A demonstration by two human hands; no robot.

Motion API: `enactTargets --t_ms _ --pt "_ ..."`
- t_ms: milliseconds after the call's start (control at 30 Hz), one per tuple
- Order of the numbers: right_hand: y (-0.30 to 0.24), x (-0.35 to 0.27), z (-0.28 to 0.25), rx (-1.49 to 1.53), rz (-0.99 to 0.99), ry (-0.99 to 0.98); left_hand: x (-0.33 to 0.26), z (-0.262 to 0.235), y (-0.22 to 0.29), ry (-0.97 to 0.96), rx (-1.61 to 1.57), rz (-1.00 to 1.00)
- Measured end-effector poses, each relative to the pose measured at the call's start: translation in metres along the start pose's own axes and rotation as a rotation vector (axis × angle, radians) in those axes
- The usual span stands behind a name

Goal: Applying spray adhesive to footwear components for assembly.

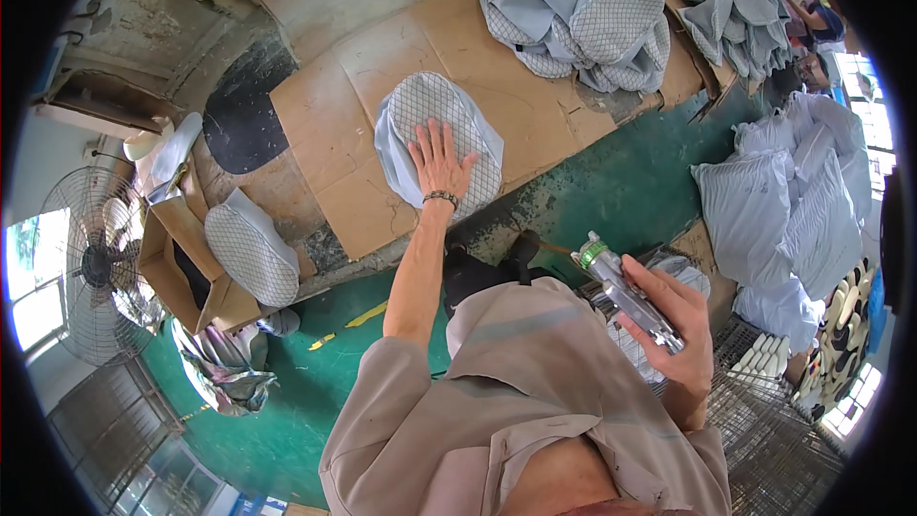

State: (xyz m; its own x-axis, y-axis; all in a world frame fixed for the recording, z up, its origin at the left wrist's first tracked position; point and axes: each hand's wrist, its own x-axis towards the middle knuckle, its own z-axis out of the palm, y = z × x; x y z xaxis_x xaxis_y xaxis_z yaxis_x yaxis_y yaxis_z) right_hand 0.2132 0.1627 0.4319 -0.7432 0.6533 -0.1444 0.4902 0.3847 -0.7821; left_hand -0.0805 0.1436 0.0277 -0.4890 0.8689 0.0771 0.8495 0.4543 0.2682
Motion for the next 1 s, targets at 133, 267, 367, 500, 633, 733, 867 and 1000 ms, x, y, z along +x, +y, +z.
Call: enactTargets --t_ms 133,267,367,500,633,733,867,1000 --pt "-0.014 -0.003 -0.013 -0.049 -0.016 0.042 -0.026 0.003 0.017 -0.04 -0.042 -0.006" --pt "-0.028 0.006 -0.017 -0.072 -0.079 0.028 -0.031 0.004 0.018 -0.074 -0.089 -0.031" --pt "-0.035 0.01 -0.013 -0.096 -0.067 0.037 -0.03 0.002 0.017 -0.063 -0.102 -0.028" --pt "-0.05 0.023 -0.005 -0.092 -0.113 0.006 -0.03 -0.001 0.016 -0.067 -0.102 -0.033" --pt "-0.055 0.022 -0.006 -0.215 -0.06 0.048 -0.03 -0.004 0.016 -0.044 -0.132 -0.032" --pt "-0.054 0.019 -0.005 -0.123 -0.073 0.112 -0.032 -0.009 0.015 0.031 -0.187 -0.002" --pt "-0.05 0.018 -0.01 -0.142 -0.085 0.027 -0.052 -0.018 0.014 0.039 -0.33 0.014" --pt "-0.043 0.006 -0.01 -0.164 0.038 0.152 -0.079 -0.037 0.021 0.134 -0.473 0.021"
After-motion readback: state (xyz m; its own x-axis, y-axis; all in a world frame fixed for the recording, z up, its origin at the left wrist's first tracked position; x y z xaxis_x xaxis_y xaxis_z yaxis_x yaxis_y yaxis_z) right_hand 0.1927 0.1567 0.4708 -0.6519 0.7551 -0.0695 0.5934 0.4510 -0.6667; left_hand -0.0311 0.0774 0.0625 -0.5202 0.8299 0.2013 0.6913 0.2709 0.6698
